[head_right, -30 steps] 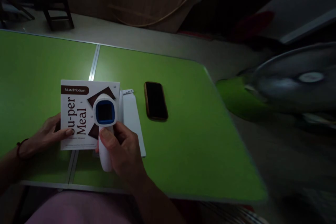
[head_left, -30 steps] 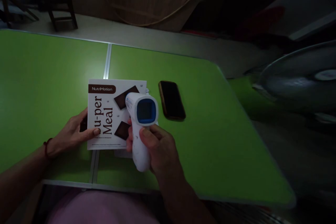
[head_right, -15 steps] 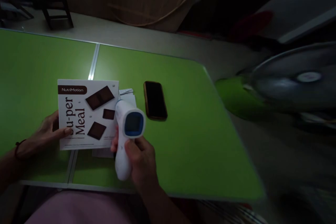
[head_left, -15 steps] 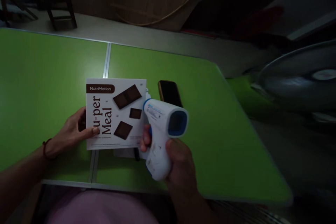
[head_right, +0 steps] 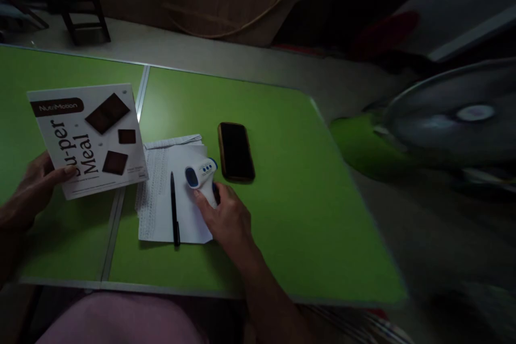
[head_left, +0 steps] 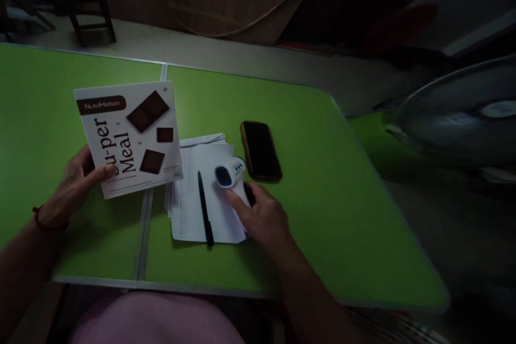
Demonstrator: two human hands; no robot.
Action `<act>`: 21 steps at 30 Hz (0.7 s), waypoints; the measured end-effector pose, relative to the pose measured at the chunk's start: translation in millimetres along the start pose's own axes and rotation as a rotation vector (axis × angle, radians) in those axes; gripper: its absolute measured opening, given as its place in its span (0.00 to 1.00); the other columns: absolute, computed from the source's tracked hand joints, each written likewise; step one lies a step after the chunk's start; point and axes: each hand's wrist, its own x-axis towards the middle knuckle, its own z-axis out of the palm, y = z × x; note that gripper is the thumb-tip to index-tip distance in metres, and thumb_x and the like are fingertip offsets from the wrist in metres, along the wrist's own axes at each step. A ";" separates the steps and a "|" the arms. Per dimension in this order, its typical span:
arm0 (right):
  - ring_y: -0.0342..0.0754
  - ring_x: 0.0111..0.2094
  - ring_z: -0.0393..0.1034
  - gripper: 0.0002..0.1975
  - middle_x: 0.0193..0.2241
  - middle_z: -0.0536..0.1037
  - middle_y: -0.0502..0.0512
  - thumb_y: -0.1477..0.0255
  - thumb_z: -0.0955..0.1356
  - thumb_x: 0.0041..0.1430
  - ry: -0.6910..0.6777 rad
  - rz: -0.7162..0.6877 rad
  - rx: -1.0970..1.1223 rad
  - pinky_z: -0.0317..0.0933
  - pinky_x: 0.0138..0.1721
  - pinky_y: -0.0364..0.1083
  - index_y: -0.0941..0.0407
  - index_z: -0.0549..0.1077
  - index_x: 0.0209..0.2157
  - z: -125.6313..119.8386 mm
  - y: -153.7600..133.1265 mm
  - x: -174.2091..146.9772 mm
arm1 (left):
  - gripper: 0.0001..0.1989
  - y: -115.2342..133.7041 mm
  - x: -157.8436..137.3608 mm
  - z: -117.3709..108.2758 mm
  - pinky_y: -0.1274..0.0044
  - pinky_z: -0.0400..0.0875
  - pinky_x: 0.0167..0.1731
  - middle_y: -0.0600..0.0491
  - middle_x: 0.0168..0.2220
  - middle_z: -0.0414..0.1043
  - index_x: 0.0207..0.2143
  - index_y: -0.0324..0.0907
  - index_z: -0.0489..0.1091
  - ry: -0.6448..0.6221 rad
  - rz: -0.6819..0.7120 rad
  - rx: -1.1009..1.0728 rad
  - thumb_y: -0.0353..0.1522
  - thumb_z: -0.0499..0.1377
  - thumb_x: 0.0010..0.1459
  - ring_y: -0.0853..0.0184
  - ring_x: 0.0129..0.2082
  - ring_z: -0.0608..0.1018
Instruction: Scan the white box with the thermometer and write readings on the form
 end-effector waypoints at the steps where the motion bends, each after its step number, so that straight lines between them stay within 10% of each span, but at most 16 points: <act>1: 0.61 0.38 0.76 0.34 0.39 0.82 0.67 0.43 0.65 0.51 0.046 -0.029 -0.074 0.67 0.36 0.55 0.58 0.79 0.42 3.8 4.3 0.8 | 0.28 -1.8 1.6 -2.3 0.66 0.84 0.35 0.42 0.48 0.78 0.48 0.39 0.67 0.024 0.010 -0.004 0.49 0.66 0.55 0.55 0.42 0.82; 15: 0.57 0.41 0.75 0.20 0.41 0.78 0.69 0.58 0.64 0.66 0.298 -0.589 -0.329 0.72 0.37 0.53 0.61 0.75 0.46 -5.4 -10.2 -6.2 | 0.28 -18.9 13.9 -6.8 0.64 0.82 0.48 0.46 0.51 0.75 0.51 0.42 0.65 0.163 0.160 -0.048 0.37 0.72 0.51 0.55 0.51 0.78; 21: 0.46 0.22 0.71 0.09 0.26 0.78 0.56 0.70 0.64 0.68 -0.089 -0.724 -0.305 0.62 0.22 0.43 0.59 0.74 0.39 5.1 -44.8 -16.5 | 0.24 -18.0 20.6 -7.5 0.57 0.78 0.50 0.45 0.50 0.71 0.50 0.42 0.61 0.173 0.253 0.162 0.37 0.66 0.55 0.53 0.52 0.75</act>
